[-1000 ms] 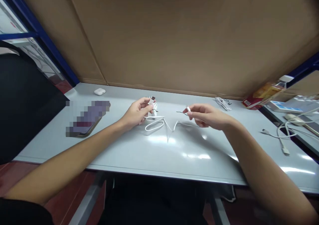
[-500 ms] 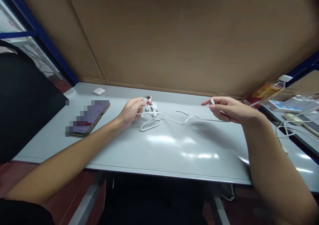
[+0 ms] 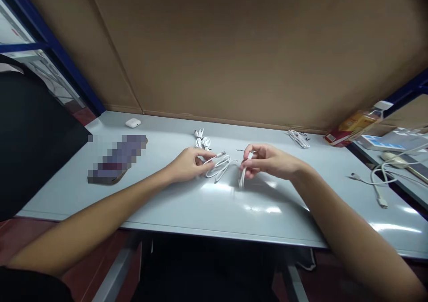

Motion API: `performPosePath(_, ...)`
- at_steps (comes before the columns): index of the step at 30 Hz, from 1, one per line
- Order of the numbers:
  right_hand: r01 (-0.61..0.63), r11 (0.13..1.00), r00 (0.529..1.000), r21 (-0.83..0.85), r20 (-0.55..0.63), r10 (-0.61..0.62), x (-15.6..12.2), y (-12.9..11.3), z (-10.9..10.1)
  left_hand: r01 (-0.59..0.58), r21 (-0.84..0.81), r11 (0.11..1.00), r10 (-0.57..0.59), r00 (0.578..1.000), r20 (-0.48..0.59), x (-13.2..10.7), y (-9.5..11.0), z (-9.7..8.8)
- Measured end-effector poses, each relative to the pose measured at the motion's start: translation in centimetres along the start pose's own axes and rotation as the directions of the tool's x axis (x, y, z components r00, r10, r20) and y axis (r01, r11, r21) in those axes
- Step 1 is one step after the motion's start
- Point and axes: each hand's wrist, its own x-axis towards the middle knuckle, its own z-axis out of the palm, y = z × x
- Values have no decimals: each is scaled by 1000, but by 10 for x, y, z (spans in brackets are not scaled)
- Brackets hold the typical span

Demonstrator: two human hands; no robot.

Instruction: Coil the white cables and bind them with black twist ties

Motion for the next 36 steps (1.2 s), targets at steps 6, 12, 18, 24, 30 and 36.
performPosePath(6, 88, 848, 915, -523, -294, -276, 18, 18, 28, -220, 284, 933, 244, 968, -51, 0, -2, 12)
performPosePath(12, 92, 610, 837, -787, -271, -476, 23, 28, 39, -267, 461, 846, 288, 957, 24, -11, 4, 21)
performPosePath(18, 66, 427, 832, -902, -186, -523, 21, 27, 51, -313, 534, 786, 349, 936, 35, -12, -3, 27)
performPosePath(24, 135, 183, 882, -974, 34, -470, 21, 23, 58, -323, 409, 854, 353, 936, 1, -8, -2, 22)
performPosePath(30, 59, 173, 921, -983, -14, -388, 21, 23, 59, -268, 206, 941, 275, 961, -6, -8, 3, 22)
performPosePath(36, 24, 181, 936, -983, -41, -348, 19, 22, 60, -335, 180, 925, 336, 942, 29, -9, 6, 26)
